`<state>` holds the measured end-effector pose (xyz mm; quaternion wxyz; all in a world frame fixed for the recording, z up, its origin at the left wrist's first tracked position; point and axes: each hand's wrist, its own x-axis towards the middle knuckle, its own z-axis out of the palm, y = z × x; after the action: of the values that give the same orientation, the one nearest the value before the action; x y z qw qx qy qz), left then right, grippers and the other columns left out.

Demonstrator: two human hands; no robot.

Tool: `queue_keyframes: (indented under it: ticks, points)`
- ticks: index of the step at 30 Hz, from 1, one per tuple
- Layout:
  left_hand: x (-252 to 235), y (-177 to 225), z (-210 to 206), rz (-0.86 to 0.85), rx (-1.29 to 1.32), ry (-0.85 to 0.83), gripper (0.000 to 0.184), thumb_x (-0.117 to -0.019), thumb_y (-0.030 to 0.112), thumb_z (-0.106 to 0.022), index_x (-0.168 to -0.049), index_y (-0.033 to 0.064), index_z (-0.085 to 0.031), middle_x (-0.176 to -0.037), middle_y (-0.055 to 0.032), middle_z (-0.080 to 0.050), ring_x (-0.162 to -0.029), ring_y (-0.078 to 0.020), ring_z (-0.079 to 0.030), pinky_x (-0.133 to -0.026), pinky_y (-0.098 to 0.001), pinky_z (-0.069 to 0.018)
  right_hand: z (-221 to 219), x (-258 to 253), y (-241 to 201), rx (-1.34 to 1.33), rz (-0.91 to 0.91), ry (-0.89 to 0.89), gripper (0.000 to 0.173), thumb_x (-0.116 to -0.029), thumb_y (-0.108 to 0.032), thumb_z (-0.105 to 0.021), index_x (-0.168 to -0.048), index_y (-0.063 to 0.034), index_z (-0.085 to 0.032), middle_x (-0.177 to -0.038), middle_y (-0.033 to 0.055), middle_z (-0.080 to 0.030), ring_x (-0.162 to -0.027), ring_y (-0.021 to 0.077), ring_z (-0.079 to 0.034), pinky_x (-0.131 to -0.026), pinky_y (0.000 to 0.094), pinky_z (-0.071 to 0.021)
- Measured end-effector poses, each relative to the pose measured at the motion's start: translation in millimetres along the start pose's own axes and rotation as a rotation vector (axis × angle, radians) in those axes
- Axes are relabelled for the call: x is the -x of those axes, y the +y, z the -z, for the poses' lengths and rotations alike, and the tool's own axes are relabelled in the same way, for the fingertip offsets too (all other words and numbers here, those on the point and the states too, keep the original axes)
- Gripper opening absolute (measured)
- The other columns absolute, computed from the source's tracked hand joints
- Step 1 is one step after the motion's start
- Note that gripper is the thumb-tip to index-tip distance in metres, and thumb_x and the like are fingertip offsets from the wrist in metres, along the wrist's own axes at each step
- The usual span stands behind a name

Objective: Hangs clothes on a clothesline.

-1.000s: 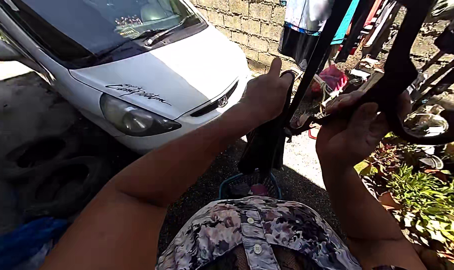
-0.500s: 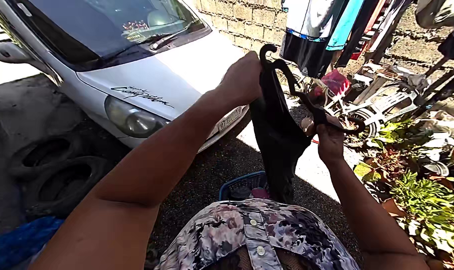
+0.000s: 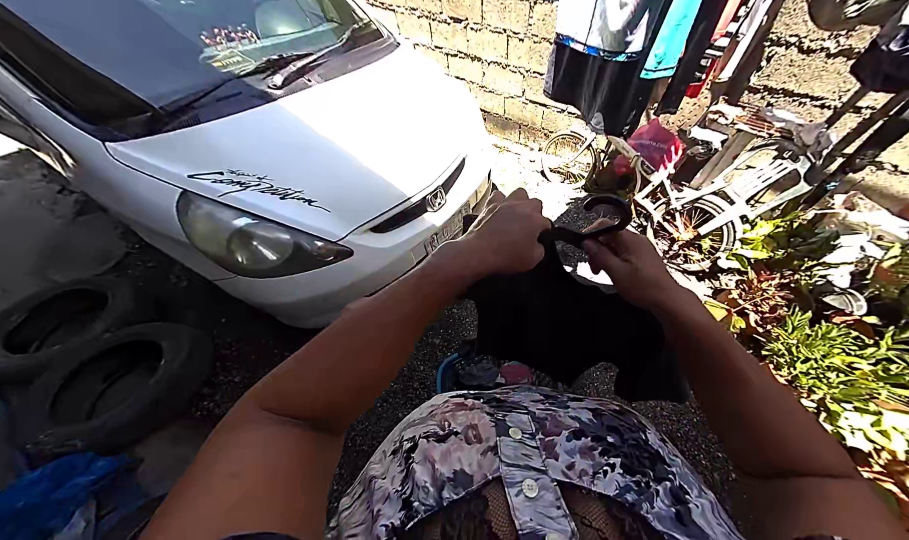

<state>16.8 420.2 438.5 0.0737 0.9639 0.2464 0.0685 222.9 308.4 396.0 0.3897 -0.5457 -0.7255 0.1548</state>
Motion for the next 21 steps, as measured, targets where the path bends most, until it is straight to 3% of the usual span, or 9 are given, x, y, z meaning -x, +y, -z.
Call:
queue_keyframes:
  ticks: [3, 5, 7, 9, 12, 15, 17, 19, 21]
  points:
    - [8.0, -20.5, -16.0, -0.160, 0.149, 0.093, 0.026, -0.1006, 0.021, -0.065, -0.100, -0.0042, -0.072, -0.098, -0.0190, -0.065, -0.095, -0.0340, -0.065, -0.087, -0.0524, -0.0526, 4.0, 7.4, 5.2, -0.287, -0.119, -0.082, 0.028, -0.1059, -0.028, -0.048, -0.122, -0.0091, -0.062, -0.083, -0.0007, -0.066, -0.067, 0.0068, -0.060, -0.061, 0.0255, -0.0514]
    - [15.7, -30.8, -20.7, -0.216, 0.195, 0.190, 0.024, -0.0994, 0.017, -0.066, -0.092, -0.0060, -0.071, -0.092, -0.0188, -0.064, -0.088, -0.0323, -0.066, -0.081, -0.0489, -0.0547, 13.4, 12.0, 15.7, -0.520, -0.219, -0.179, 0.050, -0.1066, -0.054, -0.035, -0.132, -0.0160, -0.057, -0.116, -0.0024, -0.070, -0.100, 0.0099, -0.068, -0.084, 0.0331, -0.0593]
    - [25.0, -36.8, -18.9, -0.246, 0.213, 0.261, 0.021, -0.0977, 0.013, -0.067, -0.090, -0.0060, -0.071, -0.089, -0.0183, -0.064, -0.085, -0.0302, -0.065, -0.080, -0.0447, -0.0541, 15.7, 21.5, 38.7, -0.617, -0.347, -0.260, 0.069, -0.1050, -0.064, -0.021, -0.143, -0.0166, -0.055, -0.131, -0.0023, -0.068, -0.114, 0.0117, -0.066, -0.091, 0.0370, -0.0570]
    - [33.5, -43.2, -12.7, -0.228, 0.207, 0.291, 0.019, -0.0974, 0.012, -0.067, -0.091, -0.0057, -0.072, -0.091, -0.0185, -0.066, -0.087, -0.0300, -0.066, -0.082, -0.0443, -0.0544, 11.7, 34.9, 70.3, -0.605, -0.445, -0.391, 0.048, -0.1068, -0.044, -0.032, -0.131, -0.0167, -0.063, -0.110, -0.0052, -0.072, -0.096, 0.0046, -0.068, -0.083, 0.0292, -0.0586]
    - [44.4, -55.8, -9.2, -0.198, 0.187, 0.283, 0.019, -0.0974, 0.012, -0.067, -0.091, -0.0049, -0.072, -0.092, -0.0169, -0.065, -0.087, -0.0281, -0.065, -0.082, -0.0426, -0.0542, -5.0, 41.1, 97.8, -0.643, -0.465, -0.547, 0.018, -0.0953, -0.018, -0.054, -0.100, -0.0171, -0.072, -0.086, -0.0085, -0.072, -0.080, -0.0003, -0.067, -0.077, 0.0246, -0.0573]
    - [55.5, -64.2, -12.1, -0.176, 0.146, 0.219, 0.017, -0.0969, 0.010, -0.067, -0.090, -0.0054, -0.072, -0.092, -0.0175, -0.065, -0.087, -0.0299, -0.066, -0.082, -0.0449, -0.0546, -19.7, 32.6, 91.3, -0.337, -0.433, -0.260, 0.016, -0.1053, -0.013, -0.054, -0.099, -0.0036, -0.066, -0.082, 0.0029, -0.065, -0.075, 0.0090, -0.062, -0.075, 0.0327, -0.0536]
    - [61.2, -66.1, -12.9, -0.099, 0.076, 0.097, 0.020, -0.0997, 0.012, -0.065, -0.094, -0.0065, -0.071, -0.096, -0.0195, -0.065, -0.091, -0.0334, -0.067, -0.084, -0.0490, -0.0547, -23.9, 23.6, 84.1, -0.080, -0.345, 0.003, 0.020, -0.1060, -0.011, -0.055, -0.112, 0.0027, -0.068, -0.097, 0.0165, -0.071, -0.086, 0.0229, -0.068, -0.083, 0.0474, -0.0550]
    - [64.2, -71.4, -18.9, -0.003, 0.015, 0.005, 0.024, -0.1026, 0.015, -0.062, -0.097, -0.0073, -0.070, -0.099, -0.0206, -0.065, -0.095, -0.0361, -0.067, -0.087, -0.0522, -0.0543, -18.5, 16.8, 73.8, 0.061, -0.168, 0.158, 0.021, -0.1035, -0.007, -0.056, -0.115, 0.0027, -0.070, -0.106, 0.0193, -0.070, -0.090, 0.0257, -0.068, -0.085, 0.0466, -0.0558]
    - [67.0, -81.8, -30.9, 0.059, 0.031, 0.039, 0.025, -0.1026, 0.014, -0.062, -0.096, -0.0084, -0.070, -0.097, -0.0217, -0.065, -0.094, -0.0375, -0.067, -0.086, -0.0536, -0.0542, -14.2, 10.0, 62.6, 0.112, -0.031, 0.225, 0.018, -0.0995, -0.004, -0.059, -0.110, 0.0019, -0.073, -0.102, 0.0192, -0.068, -0.090, 0.0275, -0.065, -0.084, 0.0465, -0.0541]
